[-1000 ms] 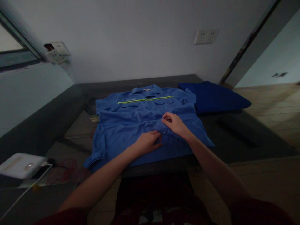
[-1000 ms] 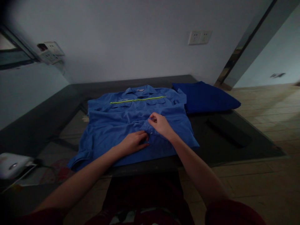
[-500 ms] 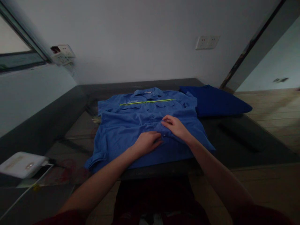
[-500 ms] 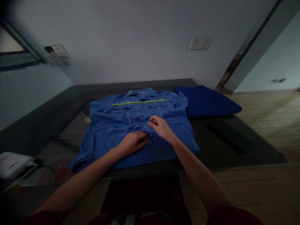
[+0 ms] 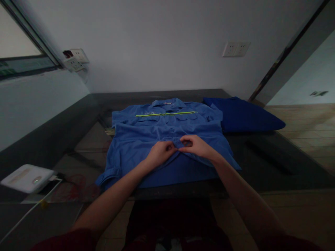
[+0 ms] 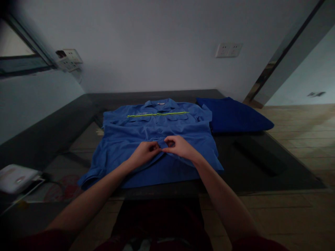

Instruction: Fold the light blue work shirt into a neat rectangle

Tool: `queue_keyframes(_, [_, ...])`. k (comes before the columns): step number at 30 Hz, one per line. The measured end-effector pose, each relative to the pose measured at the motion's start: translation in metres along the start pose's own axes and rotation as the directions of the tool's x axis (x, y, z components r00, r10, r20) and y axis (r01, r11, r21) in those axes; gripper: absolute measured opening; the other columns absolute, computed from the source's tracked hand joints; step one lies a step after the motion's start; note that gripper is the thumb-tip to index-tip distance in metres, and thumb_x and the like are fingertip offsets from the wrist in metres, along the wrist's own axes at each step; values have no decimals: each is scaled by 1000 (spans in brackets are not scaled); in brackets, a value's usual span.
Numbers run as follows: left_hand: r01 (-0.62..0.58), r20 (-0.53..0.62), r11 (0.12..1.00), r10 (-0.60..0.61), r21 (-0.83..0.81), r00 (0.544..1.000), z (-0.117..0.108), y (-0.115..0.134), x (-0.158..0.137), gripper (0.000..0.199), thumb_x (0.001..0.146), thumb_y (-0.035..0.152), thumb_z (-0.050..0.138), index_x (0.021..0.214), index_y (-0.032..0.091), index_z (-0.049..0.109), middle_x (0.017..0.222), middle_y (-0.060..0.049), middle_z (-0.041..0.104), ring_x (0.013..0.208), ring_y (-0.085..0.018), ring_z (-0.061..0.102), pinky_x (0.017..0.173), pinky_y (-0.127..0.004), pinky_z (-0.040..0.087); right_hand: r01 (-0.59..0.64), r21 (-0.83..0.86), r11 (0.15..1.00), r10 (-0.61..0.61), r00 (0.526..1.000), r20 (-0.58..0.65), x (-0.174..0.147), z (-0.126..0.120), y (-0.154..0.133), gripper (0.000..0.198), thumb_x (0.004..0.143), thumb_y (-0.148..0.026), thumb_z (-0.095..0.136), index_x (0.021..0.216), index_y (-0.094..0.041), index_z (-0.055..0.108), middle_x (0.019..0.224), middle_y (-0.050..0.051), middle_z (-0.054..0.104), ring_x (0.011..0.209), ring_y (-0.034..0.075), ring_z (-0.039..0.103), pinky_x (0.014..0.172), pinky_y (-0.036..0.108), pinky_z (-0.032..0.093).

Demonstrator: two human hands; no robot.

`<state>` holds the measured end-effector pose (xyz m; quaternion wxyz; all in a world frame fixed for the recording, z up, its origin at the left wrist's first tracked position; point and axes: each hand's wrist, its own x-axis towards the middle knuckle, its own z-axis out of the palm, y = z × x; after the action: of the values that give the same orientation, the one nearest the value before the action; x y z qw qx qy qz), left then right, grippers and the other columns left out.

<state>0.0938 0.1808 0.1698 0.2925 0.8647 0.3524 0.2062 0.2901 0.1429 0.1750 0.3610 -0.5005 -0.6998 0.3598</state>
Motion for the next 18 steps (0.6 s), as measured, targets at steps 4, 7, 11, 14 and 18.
queue_keyframes(4, [56, 67, 998, -58, 34, 996, -2, -2, 1, 25, 82, 35, 56, 64, 17, 60, 58, 1, 55, 55, -12, 49, 50, -22, 28, -10, -142, 990, 11, 1000, 8, 1, 3, 0, 12, 68, -23, 66, 70, -16, 57, 63, -3, 53, 63, 13, 50, 58, 24, 36])
queue_keyframes(7, [61, 91, 997, -65, 45, 994, -2, -1, 1, 28, 84, 35, 54, 63, 17, 60, 56, 1, 54, 53, -12, 47, 50, -23, 27, -7, -253, 967, 8, 1000, 3, 1, 4, -2, 14, 70, -20, 61, 62, -17, 49, 58, -5, 45, 58, 11, 44, 55, 23, 29])
queue_keyframes(11, [41, 60, 999, -40, -23, 997, -2, 0, 2, 26, 86, 33, 52, 68, 16, 60, 60, 1, 55, 56, -12, 48, 53, -23, 30, -10, -328, 945, -4, 999, -44, 1, 4, -4, 13, 70, -16, 57, 62, -17, 47, 58, -5, 44, 57, 10, 42, 55, 23, 27])
queue_keyframes(14, [1, 60, 994, 6, -113, 998, -1, 2, 2, 24, 87, 31, 49, 73, 15, 59, 65, 1, 56, 59, -12, 49, 56, -23, 33, -17, -362, 932, -14, 996, -84, 1, 4, -5, 15, 72, -18, 57, 62, -18, 46, 58, -4, 44, 56, 11, 42, 55, 24, 26])
queue_keyframes(18, [-79, 117, 985, 97, -156, 988, -1, 6, -1, 19, 88, 28, 46, 78, 16, 57, 69, 1, 56, 64, -12, 49, 60, -23, 36, -19, -379, 925, -49, 984, -170, 1, 3, -6, 17, 77, -23, 57, 62, -17, 49, 59, -3, 47, 57, 11, 44, 55, 24, 27])
